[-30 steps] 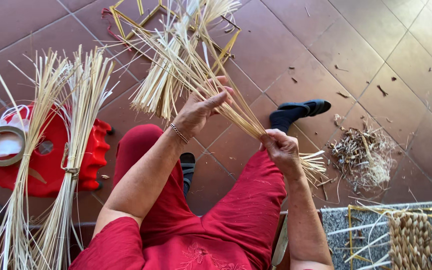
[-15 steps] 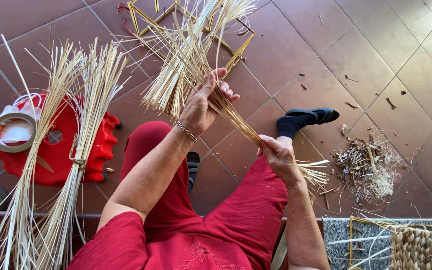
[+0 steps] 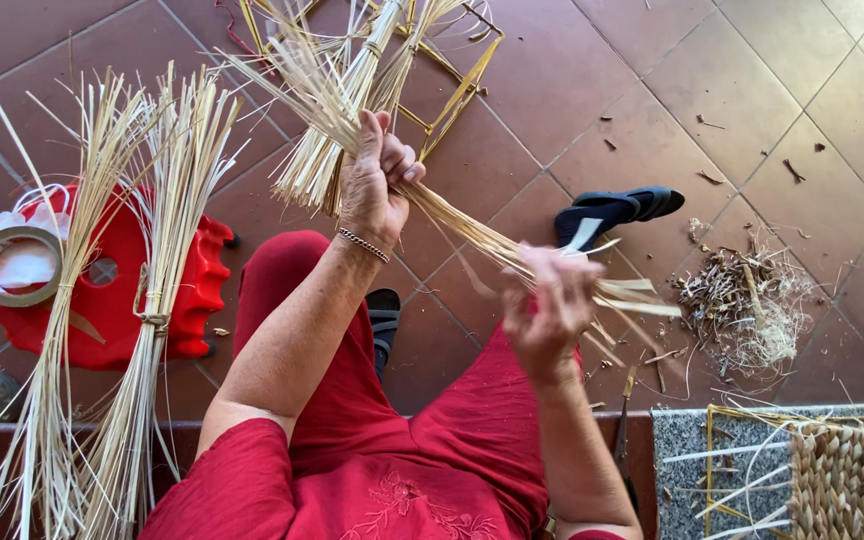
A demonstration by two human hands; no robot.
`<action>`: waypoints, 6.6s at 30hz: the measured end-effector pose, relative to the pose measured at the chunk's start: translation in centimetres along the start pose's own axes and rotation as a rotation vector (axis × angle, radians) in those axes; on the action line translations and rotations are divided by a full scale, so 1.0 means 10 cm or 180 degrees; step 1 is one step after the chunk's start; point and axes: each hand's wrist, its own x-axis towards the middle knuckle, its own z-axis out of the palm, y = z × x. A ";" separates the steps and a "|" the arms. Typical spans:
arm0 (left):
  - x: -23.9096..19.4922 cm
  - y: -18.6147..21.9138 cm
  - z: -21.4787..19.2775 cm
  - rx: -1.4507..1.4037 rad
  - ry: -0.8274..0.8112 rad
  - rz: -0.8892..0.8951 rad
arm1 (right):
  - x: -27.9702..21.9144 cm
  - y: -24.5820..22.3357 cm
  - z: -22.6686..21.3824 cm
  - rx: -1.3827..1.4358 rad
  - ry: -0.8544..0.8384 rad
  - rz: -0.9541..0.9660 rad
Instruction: The person splits dried plant fibers using a knife, then gathers and aligns the strands into a bundle. They tie the bundle with a thin strip of the same material to form a broom head.
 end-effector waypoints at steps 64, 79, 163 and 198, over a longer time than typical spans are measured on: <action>-0.53 -0.70 0.03 0.2595 -0.1912 -0.1630 | 0.57 1.01 -0.06 0.2992 0.0233 0.2220; -0.75 -1.20 0.26 0.2355 -0.1990 -0.0563 | -0.62 0.89 0.84 0.6695 0.2012 0.3762; -3.61 3.44 -1.75 0.7405 0.2259 0.3060 | 0.25 -0.08 0.46 0.5162 -0.0087 0.2408; -0.72 0.71 0.09 0.2546 -0.1282 -0.0769 | 0.44 0.44 0.39 0.4699 -0.0077 0.2685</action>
